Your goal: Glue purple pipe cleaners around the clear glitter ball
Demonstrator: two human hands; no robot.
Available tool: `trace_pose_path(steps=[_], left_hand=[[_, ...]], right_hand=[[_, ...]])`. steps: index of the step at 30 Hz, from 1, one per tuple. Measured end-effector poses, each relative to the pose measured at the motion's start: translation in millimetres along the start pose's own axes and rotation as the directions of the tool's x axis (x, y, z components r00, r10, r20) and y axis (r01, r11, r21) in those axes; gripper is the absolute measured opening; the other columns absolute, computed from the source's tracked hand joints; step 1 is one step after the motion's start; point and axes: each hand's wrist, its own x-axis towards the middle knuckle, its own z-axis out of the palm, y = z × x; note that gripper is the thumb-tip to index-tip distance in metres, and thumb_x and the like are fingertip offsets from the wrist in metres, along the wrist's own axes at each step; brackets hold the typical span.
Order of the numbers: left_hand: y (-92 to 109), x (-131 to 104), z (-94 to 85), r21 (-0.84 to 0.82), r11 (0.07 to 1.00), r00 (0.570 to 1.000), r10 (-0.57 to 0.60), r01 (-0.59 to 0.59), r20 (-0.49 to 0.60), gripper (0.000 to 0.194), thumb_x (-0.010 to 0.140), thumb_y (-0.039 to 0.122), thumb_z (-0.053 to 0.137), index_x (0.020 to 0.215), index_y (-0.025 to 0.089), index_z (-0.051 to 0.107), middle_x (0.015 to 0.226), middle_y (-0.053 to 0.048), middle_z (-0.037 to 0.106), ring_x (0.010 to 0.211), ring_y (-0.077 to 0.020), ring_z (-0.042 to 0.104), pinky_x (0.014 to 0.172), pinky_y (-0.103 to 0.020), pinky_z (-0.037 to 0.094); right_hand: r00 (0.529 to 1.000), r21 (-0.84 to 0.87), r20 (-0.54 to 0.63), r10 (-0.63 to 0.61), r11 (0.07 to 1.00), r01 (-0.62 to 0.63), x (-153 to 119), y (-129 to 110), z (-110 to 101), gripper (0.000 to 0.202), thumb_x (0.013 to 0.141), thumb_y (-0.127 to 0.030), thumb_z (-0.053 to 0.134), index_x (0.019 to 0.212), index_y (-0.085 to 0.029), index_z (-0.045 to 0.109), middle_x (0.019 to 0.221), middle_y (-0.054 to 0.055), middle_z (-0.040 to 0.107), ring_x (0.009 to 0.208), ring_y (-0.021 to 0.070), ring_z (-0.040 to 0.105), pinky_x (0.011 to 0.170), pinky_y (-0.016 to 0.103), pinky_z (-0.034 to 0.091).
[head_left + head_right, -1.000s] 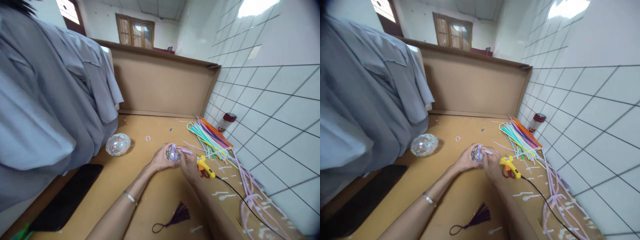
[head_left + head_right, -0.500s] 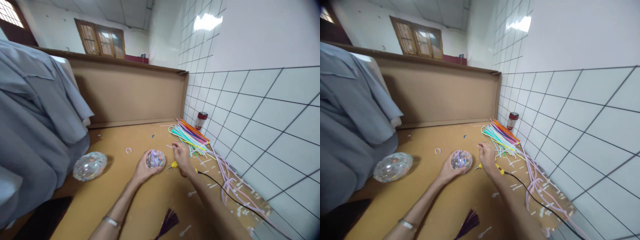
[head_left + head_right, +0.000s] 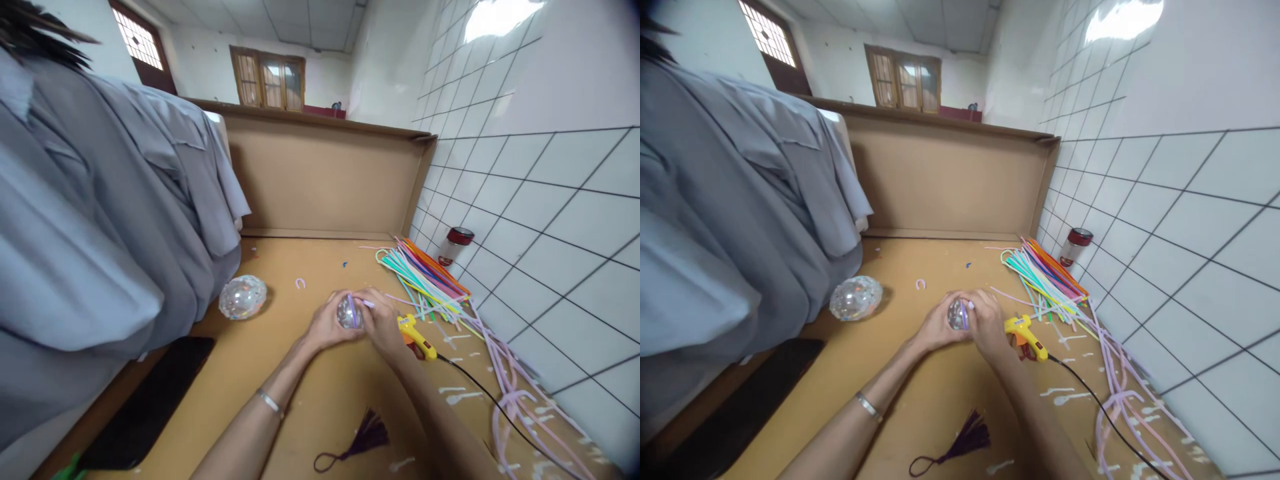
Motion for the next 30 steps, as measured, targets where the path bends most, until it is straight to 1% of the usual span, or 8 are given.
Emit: trace_pose_path(steps=[4, 7, 10, 14, 18, 22, 25, 30], left_hand=[[-1, 0, 0.0, -0.027, 0.997, 0.997, -0.076, 0.075, -0.008, 0.08, 0.053, 0.031, 0.086, 0.126, 0.024, 0.054, 0.124, -0.007, 0.063, 0.109, -0.0256, 0.064, 0.097, -0.04, 0.052], [-5, 1, -0.4, -0.063, 0.984, 0.985, -0.168, 0.166, -0.039, 0.083, 0.05, 0.031, 0.088, 0.126, 0.022, 0.054, 0.124, -0.009, 0.064, 0.112, -0.028, 0.063, 0.099, -0.044, 0.051], [-9, 1, -2.0, -0.067, 0.975, 0.973, -0.219, 0.214, -0.077, 0.085, 0.051, 0.032, 0.088, 0.128, 0.023, 0.054, 0.127, -0.01, 0.063, 0.115, -0.0303, 0.062, 0.103, -0.048, 0.048], [-14, 1, -3.2, -0.056, 0.967, 0.961, -0.254, 0.249, -0.108, 0.085, 0.053, 0.034, 0.087, 0.13, 0.025, 0.053, 0.129, -0.009, 0.061, 0.119, -0.0306, 0.06, 0.106, -0.048, 0.046], [-12, 0, -3.8, -0.07, 0.958, 0.953, -0.283, 0.276, -0.111, 0.084, 0.053, 0.036, 0.085, 0.129, 0.022, 0.052, 0.129, -0.01, 0.062, 0.118, -0.0303, 0.06, 0.105, -0.047, 0.046], [-9, 1, -4.3, -0.098, 0.952, 0.95, -0.298, 0.289, -0.098, 0.08, 0.054, 0.034, 0.083, 0.127, 0.024, 0.051, 0.128, -0.009, 0.063, 0.116, -0.0295, 0.061, 0.104, -0.046, 0.047], [-10, 2, -4.8, -0.111, 0.945, 0.943, -0.318, 0.307, -0.096, 0.08, 0.053, 0.033, 0.084, 0.126, 0.024, 0.051, 0.125, -0.009, 0.065, 0.116, -0.03, 0.062, 0.104, -0.046, 0.047], [-12, 4, -5.4, -0.134, 0.937, 0.937, -0.336, 0.322, -0.099, 0.08, 0.052, 0.027, 0.085, 0.124, 0.023, 0.052, 0.122, -0.008, 0.066, 0.114, -0.0315, 0.063, 0.101, -0.048, 0.049]], right_hand=[[0.99, 0.018, -0.091, 0.111, 0.994, -0.11, -8, 11, -2, 0.034, 0.094, -0.031, 0.044, 0.118, -0.017, 0.062, 0.109, 0.011, 0.072, 0.101, 0.022, 0.066, 0.09, 0.036, 0.05], [0.939, -0.138, -0.202, 0.277, 0.941, -0.308, -16, 26, -18, 0.035, 0.093, -0.032, 0.039, 0.113, -0.014, 0.062, 0.109, 0.014, 0.071, 0.101, 0.024, 0.065, 0.092, 0.039, 0.048], [0.863, -0.443, -0.164, 0.478, 0.746, -0.497, -24, 36, -38, 0.034, 0.094, -0.033, 0.039, 0.106, -0.011, 0.063, 0.107, 0.017, 0.07, 0.102, 0.0276, 0.064, 0.09, 0.04, 0.047], [0.667, -0.753, 0.033, 0.744, 0.457, -0.473, -30, 31, -50, 0.044, 0.092, -0.047, 0.05, 0.107, -0.007, 0.063, 0.107, 0.022, 0.069, 0.099, 0.0321, 0.067, 0.081, 0.038, 0.048], [0.578, -0.82, 0.054, 0.814, 0.367, -0.44, -33, 26, -51, 0.053, 0.084, -0.052, 0.061, 0.114, -0.008, 0.062, 0.112, 0.023, 0.068, 0.102, 0.0331, 0.067, 0.079, 0.037, 0.05], [0.479, -0.784, 0.105, 0.872, 0.369, -0.499, -34, 35, -55, 0.045, 0.082, -0.044, 0.063, 0.111, -0.01, 0.066, 0.108, 0.02, 0.071, 0.1, 0.0309, 0.068, 0.077, 0.034, 0.051], [0.475, -0.73, 0.102, 0.874, 0.39, -0.561, -35, 41, -58, 0.038, 0.079, -0.038, 0.063, 0.105, -0.01, 0.068, 0.102, 0.018, 0.072, 0.097, 0.0284, 0.07, 0.072, 0.031, 0.05], [0.64, -0.629, -0.086, 0.763, 0.457, -0.629, -36, 40, -53, 0.035, 0.083, -0.038, 0.059, 0.106, -0.012, 0.065, 0.103, 0.019, 0.071, 0.087, 0.0281, 0.069, 0.065, 0.033, 0.046]])
